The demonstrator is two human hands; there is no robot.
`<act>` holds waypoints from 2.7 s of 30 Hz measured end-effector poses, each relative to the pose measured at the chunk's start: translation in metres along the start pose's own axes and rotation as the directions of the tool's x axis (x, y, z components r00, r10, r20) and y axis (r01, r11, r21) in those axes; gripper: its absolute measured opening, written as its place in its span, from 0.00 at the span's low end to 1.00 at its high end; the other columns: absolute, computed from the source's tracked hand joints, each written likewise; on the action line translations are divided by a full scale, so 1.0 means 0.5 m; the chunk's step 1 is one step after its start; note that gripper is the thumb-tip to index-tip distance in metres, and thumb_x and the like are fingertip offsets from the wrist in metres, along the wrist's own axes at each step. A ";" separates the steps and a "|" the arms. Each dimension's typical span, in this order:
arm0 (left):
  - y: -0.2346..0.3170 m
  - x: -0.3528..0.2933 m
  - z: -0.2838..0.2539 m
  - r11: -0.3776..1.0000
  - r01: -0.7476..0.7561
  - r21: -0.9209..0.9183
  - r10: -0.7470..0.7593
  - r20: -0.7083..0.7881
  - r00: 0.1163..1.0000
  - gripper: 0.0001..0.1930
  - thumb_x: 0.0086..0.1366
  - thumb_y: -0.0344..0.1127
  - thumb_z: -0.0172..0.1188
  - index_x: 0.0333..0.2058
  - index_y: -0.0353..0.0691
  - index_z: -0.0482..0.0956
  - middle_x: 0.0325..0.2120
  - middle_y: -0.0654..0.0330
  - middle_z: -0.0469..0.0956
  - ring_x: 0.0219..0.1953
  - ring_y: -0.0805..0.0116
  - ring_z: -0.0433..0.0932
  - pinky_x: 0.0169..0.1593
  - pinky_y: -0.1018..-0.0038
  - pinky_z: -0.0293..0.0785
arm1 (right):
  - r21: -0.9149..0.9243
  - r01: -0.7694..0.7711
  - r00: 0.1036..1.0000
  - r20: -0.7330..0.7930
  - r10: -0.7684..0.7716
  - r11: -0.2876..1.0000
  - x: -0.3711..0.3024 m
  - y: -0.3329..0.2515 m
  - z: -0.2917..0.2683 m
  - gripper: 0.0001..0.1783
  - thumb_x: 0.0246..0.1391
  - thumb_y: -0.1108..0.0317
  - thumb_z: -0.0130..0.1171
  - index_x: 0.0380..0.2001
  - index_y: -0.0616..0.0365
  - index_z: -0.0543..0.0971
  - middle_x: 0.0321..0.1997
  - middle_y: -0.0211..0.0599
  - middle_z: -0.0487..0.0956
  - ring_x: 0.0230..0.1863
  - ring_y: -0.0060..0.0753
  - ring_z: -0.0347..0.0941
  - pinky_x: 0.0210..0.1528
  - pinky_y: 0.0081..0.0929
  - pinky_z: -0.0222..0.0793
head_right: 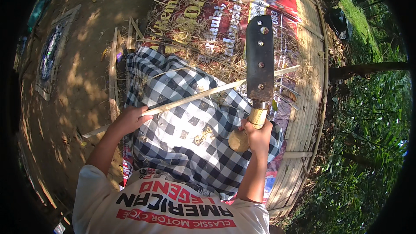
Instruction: The person uses a large knife to shave and shape a long piece of bamboo held against a wooden block on a covered platform.
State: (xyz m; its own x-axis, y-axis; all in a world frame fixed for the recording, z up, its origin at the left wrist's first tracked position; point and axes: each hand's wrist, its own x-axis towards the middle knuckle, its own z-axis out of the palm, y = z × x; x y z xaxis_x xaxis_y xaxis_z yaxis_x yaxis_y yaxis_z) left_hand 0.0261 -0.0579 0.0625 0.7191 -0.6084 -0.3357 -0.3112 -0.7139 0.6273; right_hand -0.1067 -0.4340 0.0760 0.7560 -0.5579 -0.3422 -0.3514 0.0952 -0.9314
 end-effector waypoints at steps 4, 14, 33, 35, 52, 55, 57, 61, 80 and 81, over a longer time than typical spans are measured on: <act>-0.006 -0.005 0.019 0.998 -0.007 0.068 0.013 -0.091 0.996 0.17 0.63 0.48 0.58 0.35 0.37 0.74 0.18 0.47 0.75 0.24 0.45 0.76 0.27 0.58 0.69 | 0.019 -0.061 0.998 0.008 0.061 0.998 0.000 0.031 0.022 0.06 0.44 0.81 0.60 0.27 0.68 0.73 0.23 0.38 0.77 0.22 0.29 0.75 0.27 0.28 0.72; -0.015 0.000 0.023 0.995 -0.021 0.100 0.029 -0.084 0.996 0.17 0.63 0.49 0.59 0.34 0.38 0.75 0.18 0.48 0.75 0.22 0.46 0.76 0.25 0.57 0.69 | 0.068 -0.077 0.993 0.094 0.071 0.995 0.015 0.002 -0.035 0.07 0.41 0.79 0.59 0.27 0.67 0.74 0.22 0.39 0.76 0.22 0.30 0.74 0.30 0.31 0.76; -0.015 -0.003 0.035 0.987 -0.019 0.157 0.044 -0.157 0.987 0.16 0.62 0.48 0.60 0.34 0.39 0.75 0.16 0.49 0.74 0.21 0.48 0.76 0.25 0.58 0.68 | 0.059 -0.200 0.978 0.067 0.196 0.978 -0.021 0.053 -0.037 0.06 0.43 0.82 0.60 0.26 0.66 0.74 0.23 0.36 0.76 0.22 0.29 0.75 0.28 0.29 0.75; -0.004 0.000 0.021 0.984 -0.014 0.179 0.031 -0.094 0.995 0.16 0.63 0.47 0.59 0.35 0.38 0.75 0.17 0.49 0.74 0.21 0.48 0.76 0.25 0.58 0.69 | -0.026 -0.173 0.984 0.040 0.174 0.985 -0.017 0.047 -0.071 0.06 0.42 0.82 0.60 0.26 0.66 0.74 0.22 0.36 0.76 0.21 0.29 0.75 0.28 0.29 0.75; -0.013 -0.001 0.041 0.990 0.002 0.143 0.017 -0.133 0.991 0.17 0.64 0.49 0.58 0.37 0.39 0.75 0.18 0.49 0.75 0.22 0.46 0.75 0.26 0.57 0.68 | 0.073 -0.218 0.973 0.098 0.210 0.973 -0.026 0.041 -0.055 0.08 0.42 0.82 0.61 0.28 0.66 0.74 0.22 0.38 0.76 0.21 0.28 0.75 0.28 0.31 0.75; -0.016 -0.010 0.031 0.988 0.051 0.143 -0.036 -0.108 0.994 0.17 0.63 0.48 0.59 0.36 0.38 0.75 0.17 0.48 0.74 0.22 0.46 0.75 0.26 0.57 0.68 | -0.071 -0.258 0.952 0.152 0.266 0.963 -0.025 0.036 -0.073 0.07 0.41 0.82 0.61 0.26 0.66 0.74 0.21 0.37 0.76 0.22 0.29 0.76 0.28 0.29 0.75; 0.003 0.001 0.027 0.993 0.004 0.120 0.010 -0.117 0.993 0.17 0.63 0.48 0.59 0.37 0.39 0.75 0.17 0.48 0.74 0.22 0.46 0.75 0.26 0.56 0.68 | -0.066 -0.193 0.972 0.126 0.200 0.979 -0.011 0.019 -0.104 0.06 0.40 0.81 0.59 0.25 0.67 0.75 0.21 0.38 0.76 0.21 0.30 0.76 0.28 0.30 0.75; -0.002 0.008 0.036 0.992 -0.032 0.119 0.049 -0.141 0.989 0.16 0.63 0.47 0.59 0.37 0.38 0.74 0.17 0.48 0.74 0.22 0.45 0.75 0.26 0.56 0.68 | 0.054 -0.221 0.973 0.075 0.217 0.974 -0.024 0.025 -0.069 0.06 0.40 0.83 0.60 0.25 0.67 0.74 0.21 0.39 0.76 0.21 0.31 0.76 0.27 0.30 0.75; -0.009 -0.001 0.039 0.994 -0.026 0.108 0.043 -0.160 0.986 0.17 0.62 0.47 0.61 0.37 0.37 0.76 0.15 0.49 0.73 0.19 0.48 0.76 0.24 0.60 0.68 | 0.116 -0.166 0.985 0.056 0.161 0.979 -0.009 0.014 -0.065 0.06 0.41 0.82 0.61 0.26 0.67 0.74 0.21 0.38 0.75 0.22 0.32 0.76 0.28 0.30 0.75; -0.013 0.002 0.040 0.991 -0.056 0.122 0.077 -0.173 0.982 0.17 0.62 0.47 0.61 0.37 0.37 0.76 0.15 0.49 0.73 0.19 0.48 0.75 0.23 0.60 0.68 | 0.079 -0.174 0.983 0.070 0.169 0.982 -0.008 0.019 -0.060 0.06 0.41 0.82 0.60 0.26 0.67 0.74 0.21 0.38 0.75 0.22 0.33 0.76 0.28 0.30 0.75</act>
State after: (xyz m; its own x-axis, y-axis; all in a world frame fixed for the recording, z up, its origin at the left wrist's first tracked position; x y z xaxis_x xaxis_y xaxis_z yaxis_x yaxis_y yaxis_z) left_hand 0.0163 -0.0609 0.0441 0.7895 -0.5926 -0.1597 -0.4246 -0.7153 0.5549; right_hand -0.1297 -0.4556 0.0723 0.7225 -0.4748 -0.5025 -0.4332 0.2556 -0.8643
